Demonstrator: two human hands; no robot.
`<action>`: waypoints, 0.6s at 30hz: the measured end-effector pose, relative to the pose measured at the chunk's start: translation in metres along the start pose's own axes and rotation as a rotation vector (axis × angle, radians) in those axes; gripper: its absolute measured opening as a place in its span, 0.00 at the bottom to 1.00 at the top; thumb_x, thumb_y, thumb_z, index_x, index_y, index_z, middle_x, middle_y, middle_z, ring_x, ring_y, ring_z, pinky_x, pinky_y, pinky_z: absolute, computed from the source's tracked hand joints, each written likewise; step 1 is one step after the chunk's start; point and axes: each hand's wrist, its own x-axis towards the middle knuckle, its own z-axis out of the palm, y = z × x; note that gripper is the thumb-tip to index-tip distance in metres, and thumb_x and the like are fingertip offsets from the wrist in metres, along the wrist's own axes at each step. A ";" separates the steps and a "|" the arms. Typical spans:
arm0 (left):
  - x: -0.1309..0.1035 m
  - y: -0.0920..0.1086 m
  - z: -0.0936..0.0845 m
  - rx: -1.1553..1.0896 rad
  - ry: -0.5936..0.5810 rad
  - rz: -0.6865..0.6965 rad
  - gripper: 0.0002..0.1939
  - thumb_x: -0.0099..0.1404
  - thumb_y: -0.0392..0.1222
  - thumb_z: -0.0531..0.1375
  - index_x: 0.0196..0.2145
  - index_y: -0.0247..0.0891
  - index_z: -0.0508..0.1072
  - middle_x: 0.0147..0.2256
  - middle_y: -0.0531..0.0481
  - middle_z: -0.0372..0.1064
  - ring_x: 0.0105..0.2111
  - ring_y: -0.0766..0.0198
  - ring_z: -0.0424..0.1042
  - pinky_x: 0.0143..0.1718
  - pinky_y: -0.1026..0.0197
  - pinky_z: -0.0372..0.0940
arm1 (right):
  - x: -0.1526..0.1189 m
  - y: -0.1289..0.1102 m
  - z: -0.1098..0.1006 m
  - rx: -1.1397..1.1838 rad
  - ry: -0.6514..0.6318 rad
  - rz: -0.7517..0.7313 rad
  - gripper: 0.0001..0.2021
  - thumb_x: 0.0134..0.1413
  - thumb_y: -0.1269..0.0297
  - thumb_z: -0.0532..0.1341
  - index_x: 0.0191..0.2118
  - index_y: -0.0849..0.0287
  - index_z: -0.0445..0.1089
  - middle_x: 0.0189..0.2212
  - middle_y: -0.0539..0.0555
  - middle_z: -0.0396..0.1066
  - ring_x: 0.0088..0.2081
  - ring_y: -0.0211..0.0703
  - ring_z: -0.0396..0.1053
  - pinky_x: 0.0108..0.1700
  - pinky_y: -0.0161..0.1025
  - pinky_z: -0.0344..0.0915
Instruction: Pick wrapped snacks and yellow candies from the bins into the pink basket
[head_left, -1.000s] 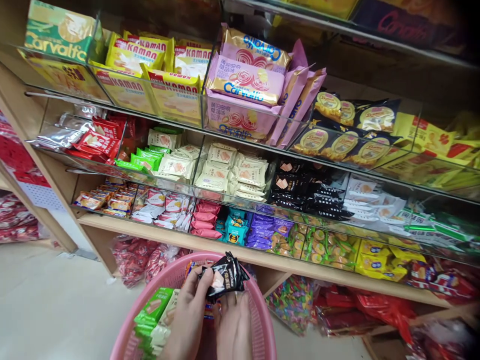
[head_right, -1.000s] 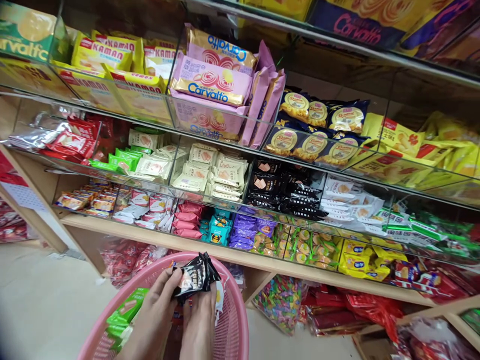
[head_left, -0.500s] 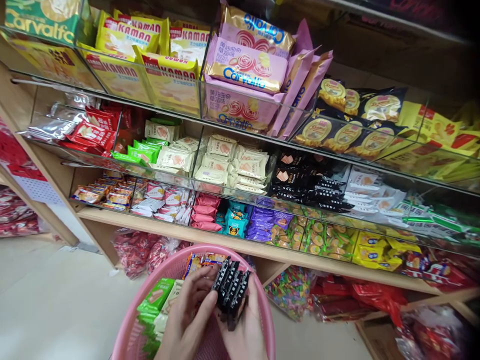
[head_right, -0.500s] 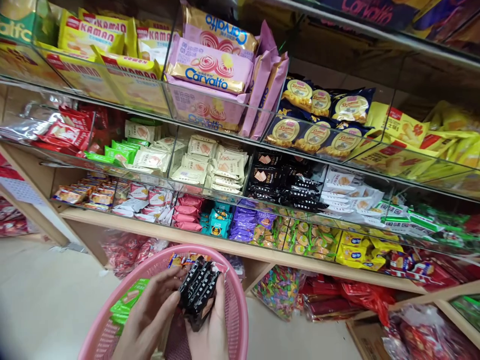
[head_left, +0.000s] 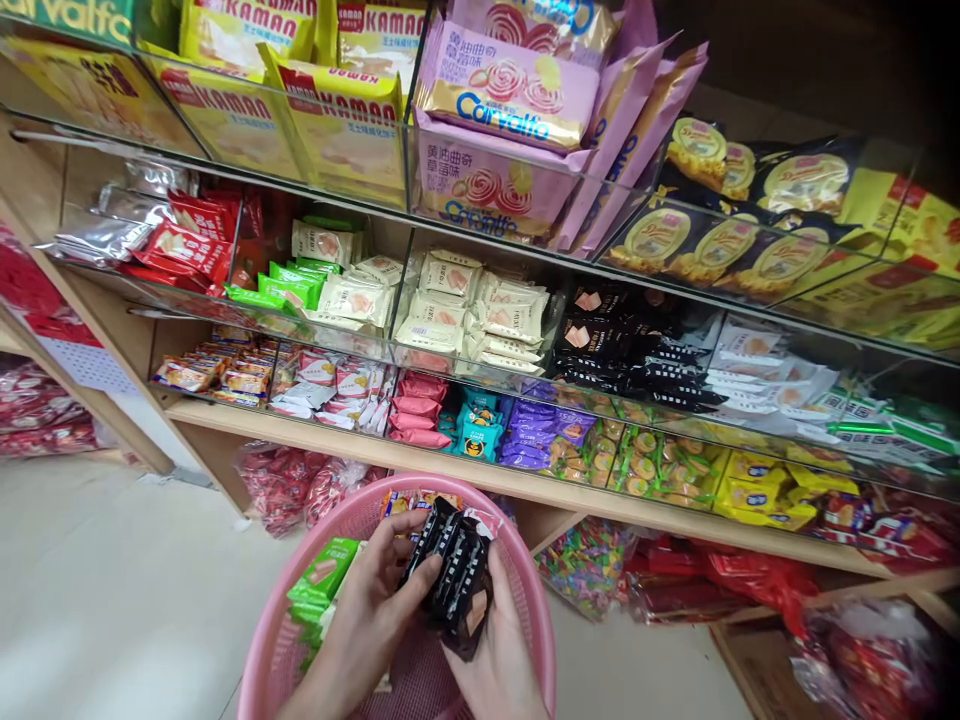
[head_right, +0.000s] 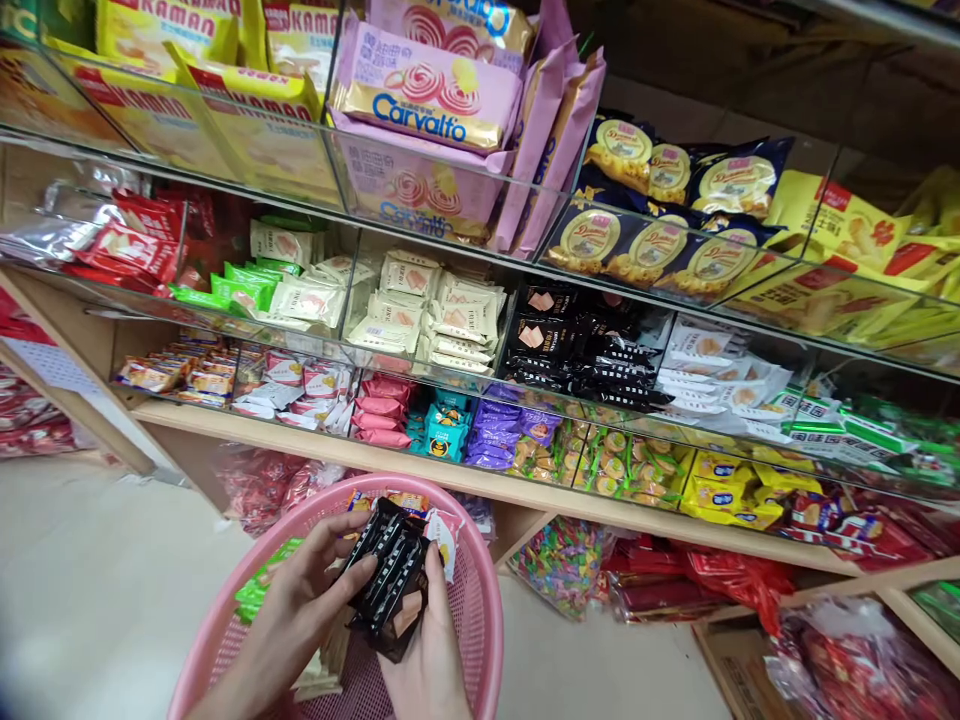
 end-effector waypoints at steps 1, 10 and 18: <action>0.000 0.000 -0.001 -0.005 -0.003 -0.001 0.21 0.59 0.47 0.60 0.48 0.41 0.61 0.39 0.48 0.70 0.36 0.60 0.71 0.37 0.60 0.67 | 0.000 0.000 0.000 0.011 -0.003 0.008 0.22 0.53 0.48 0.56 0.49 0.56 0.69 0.47 0.56 0.71 0.44 0.45 0.70 0.43 0.42 0.66; -0.001 0.004 -0.006 -0.040 0.078 0.011 0.20 0.60 0.48 0.59 0.48 0.40 0.61 0.41 0.49 0.70 0.40 0.61 0.70 0.41 0.62 0.66 | 0.001 -0.001 -0.003 0.029 0.006 -0.004 0.18 0.52 0.50 0.57 0.45 0.53 0.71 0.43 0.53 0.73 0.40 0.41 0.71 0.38 0.37 0.68; -0.002 0.002 -0.004 0.105 0.044 0.046 0.22 0.59 0.47 0.60 0.49 0.42 0.61 0.47 0.47 0.67 0.44 0.57 0.70 0.40 0.61 0.68 | 0.000 0.001 -0.003 0.002 -0.076 0.024 0.20 0.55 0.49 0.55 0.48 0.55 0.69 0.45 0.54 0.72 0.44 0.43 0.69 0.46 0.42 0.66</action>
